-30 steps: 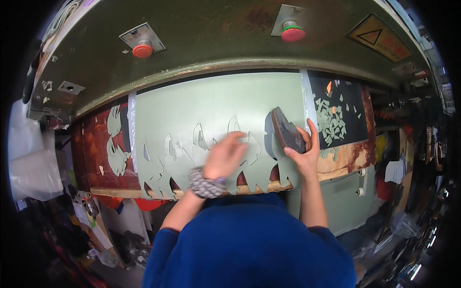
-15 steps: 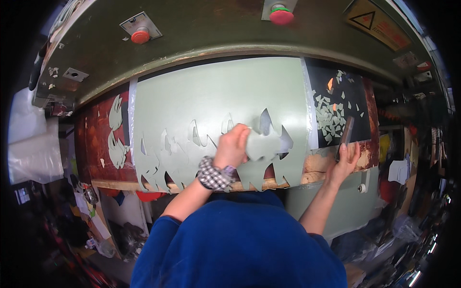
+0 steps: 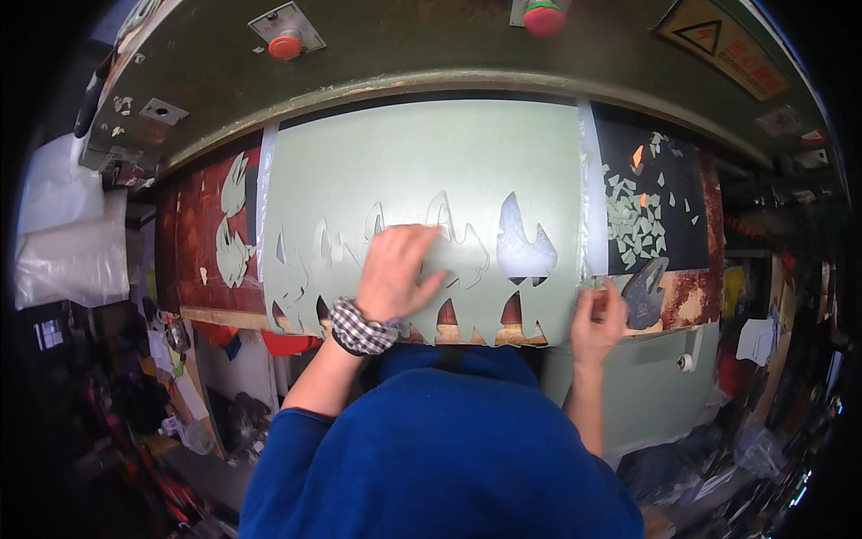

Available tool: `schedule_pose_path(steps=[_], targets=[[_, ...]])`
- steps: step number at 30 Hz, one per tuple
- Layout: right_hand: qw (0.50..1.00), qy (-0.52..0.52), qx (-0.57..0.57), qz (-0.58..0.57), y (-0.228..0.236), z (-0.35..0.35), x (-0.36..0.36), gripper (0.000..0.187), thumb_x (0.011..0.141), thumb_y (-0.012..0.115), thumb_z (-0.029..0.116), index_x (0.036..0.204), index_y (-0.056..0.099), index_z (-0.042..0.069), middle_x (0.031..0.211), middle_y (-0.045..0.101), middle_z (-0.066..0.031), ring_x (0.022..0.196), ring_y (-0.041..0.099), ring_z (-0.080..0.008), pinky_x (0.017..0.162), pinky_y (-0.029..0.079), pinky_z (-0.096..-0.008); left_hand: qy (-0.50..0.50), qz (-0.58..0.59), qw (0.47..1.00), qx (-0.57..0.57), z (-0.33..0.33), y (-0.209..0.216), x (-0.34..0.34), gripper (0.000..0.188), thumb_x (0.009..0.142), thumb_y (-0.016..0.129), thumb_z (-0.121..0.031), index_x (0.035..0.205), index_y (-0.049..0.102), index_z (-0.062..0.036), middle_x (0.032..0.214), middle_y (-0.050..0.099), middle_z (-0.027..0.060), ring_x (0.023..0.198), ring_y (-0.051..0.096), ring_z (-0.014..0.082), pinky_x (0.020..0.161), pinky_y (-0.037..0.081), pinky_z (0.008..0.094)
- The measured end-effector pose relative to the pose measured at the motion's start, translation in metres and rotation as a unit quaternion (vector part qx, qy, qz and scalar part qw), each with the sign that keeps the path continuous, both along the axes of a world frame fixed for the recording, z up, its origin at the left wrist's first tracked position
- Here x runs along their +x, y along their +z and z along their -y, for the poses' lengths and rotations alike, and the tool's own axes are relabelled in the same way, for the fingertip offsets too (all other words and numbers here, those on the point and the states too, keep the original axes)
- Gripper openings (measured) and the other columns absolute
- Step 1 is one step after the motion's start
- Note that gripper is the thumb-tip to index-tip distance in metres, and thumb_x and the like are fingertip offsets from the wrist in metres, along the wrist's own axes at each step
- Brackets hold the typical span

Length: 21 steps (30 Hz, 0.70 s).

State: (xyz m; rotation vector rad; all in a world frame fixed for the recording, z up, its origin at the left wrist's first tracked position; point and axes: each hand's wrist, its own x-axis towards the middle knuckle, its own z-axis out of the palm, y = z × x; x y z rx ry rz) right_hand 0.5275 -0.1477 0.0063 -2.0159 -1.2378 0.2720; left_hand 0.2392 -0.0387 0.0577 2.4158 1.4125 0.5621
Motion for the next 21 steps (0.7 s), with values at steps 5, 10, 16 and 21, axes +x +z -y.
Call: schedule_pose_path(steps=[5, 10, 16, 21], targets=[[0.994, 0.03, 0.007, -0.102, -0.01, -0.005, -0.034, 0.047, 0.086, 0.065, 0.011, 0.128, 0.049, -0.002, 0.113, 0.061, -0.0228, 0.099, 0.062, -0.0361, 0.085, 0.048, -0.04, -0.121, -0.028, 0.992, 0.025, 0.013, -0.021, 0.008, 0.054, 0.071, 0.073, -0.013, 0.122, 0.057, -0.0101, 0.131, 0.049, 0.0144, 0.125, 0.044, 0.0329, 0.106, 0.036, 0.0492], [0.991, 0.063, 0.044, -0.105, -0.007, 0.006, -0.033, 0.048, 0.087, 0.065, 0.011, 0.13, 0.048, -0.001, 0.113, 0.062, -0.023, 0.096, 0.063, -0.0347, 0.083, 0.049, -0.0391, -0.087, 0.002, 0.988, 0.127, 0.007, -0.032, -0.002, 0.037, 0.077, 0.067, -0.008, 0.113, 0.06, -0.0055, 0.099, 0.061, 0.0162, 0.091, 0.061, 0.0299, 0.076, 0.052, 0.0408], [0.991, -0.032, -0.114, -0.064, 0.028, 0.031, -0.035, 0.043, 0.082, 0.066, 0.005, 0.123, 0.054, -0.003, 0.097, 0.06, -0.0164, 0.084, 0.06, -0.0226, 0.076, 0.048, -0.0339, 0.187, 0.178, 0.953, 0.16, -0.027, 0.012, -0.066, 0.026, 0.085, 0.056, 0.001, 0.111, 0.06, -0.0004, 0.076, 0.064, 0.015, 0.061, 0.062, 0.0289, 0.053, 0.048, 0.0381], [0.989, 0.107, 0.098, 0.03, 0.039, -0.001, -0.066, 0.034, 0.08, 0.069, 0.003, 0.112, 0.059, -0.005, 0.098, 0.06, -0.0141, 0.068, 0.06, -0.0186, 0.06, 0.05, -0.0308, -0.144, -0.037, 0.975, 0.163, 0.018, 0.0, -0.081, 0.046, 0.073, 0.062, -0.001, 0.119, 0.056, -0.0012, 0.121, 0.057, 0.0184, 0.109, 0.058, 0.0334, 0.097, 0.048, 0.0432]])
